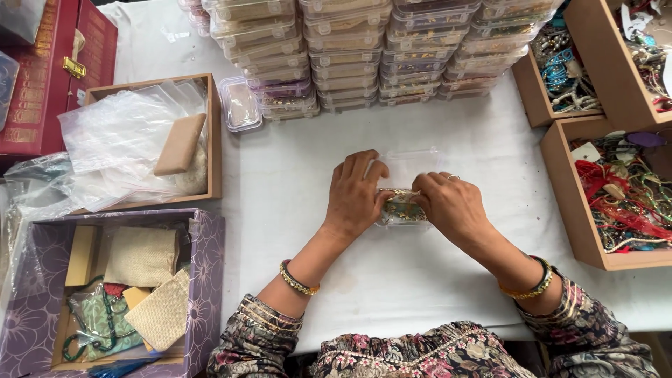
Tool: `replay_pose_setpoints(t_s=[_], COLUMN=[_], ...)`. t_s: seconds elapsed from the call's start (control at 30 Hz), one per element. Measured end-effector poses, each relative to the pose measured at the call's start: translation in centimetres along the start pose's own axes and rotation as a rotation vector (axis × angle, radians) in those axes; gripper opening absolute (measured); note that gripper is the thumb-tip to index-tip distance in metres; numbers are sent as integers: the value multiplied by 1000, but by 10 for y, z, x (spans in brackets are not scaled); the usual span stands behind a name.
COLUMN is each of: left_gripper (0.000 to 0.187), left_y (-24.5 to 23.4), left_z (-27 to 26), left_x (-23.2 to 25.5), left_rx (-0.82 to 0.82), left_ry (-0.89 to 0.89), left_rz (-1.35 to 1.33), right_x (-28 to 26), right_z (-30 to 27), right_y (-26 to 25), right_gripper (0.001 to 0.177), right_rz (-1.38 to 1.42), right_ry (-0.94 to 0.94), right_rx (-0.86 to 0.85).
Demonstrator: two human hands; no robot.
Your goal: The person packs a green beaded bracelet into a small plastic bag, then wraps it in a gold-patterned cloth. They place the wrapped item into a small plastic container and stack it with others. The person repeats this process with another bracelet, using a red-patterned cloth for wrapping.
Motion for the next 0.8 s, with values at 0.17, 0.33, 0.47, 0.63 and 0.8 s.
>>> replay_pose_setpoints(t_s=[0.17,0.33,0.47,0.63,0.8], left_gripper=[47,55,68,52,45], left_y=[17,3,-1,4,5], left_z=[-10,-4,0,-1,-2], left_x=[-16,-7,-7,-8,-7], left_rx=[-1,136,49,-5,2], left_ry=[-190,-18,-58,-43,64], left_rz=[-289,-431,-420,-381,-318], right_x=[-8,-13,5,22,12], right_z=[12,6,-6,-9,2], right_y=[-24,-33,-14,-7,-40], right_gripper=[48,74,53,23,12], right_rz=[-8,24,194,339,350], right_ry=[39,-70,-84,-61,-199], right_rx=[178,430,354,285,88])
Point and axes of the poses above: each hand's wrist, its own z-axis towards the middle knuckle, its own y-axis out of the palm, x = y × z, the point moved 4 cm from there along z, towards the middle knuckle, and after that the axes turned 11 degrees about x, right-handed, at the moved point
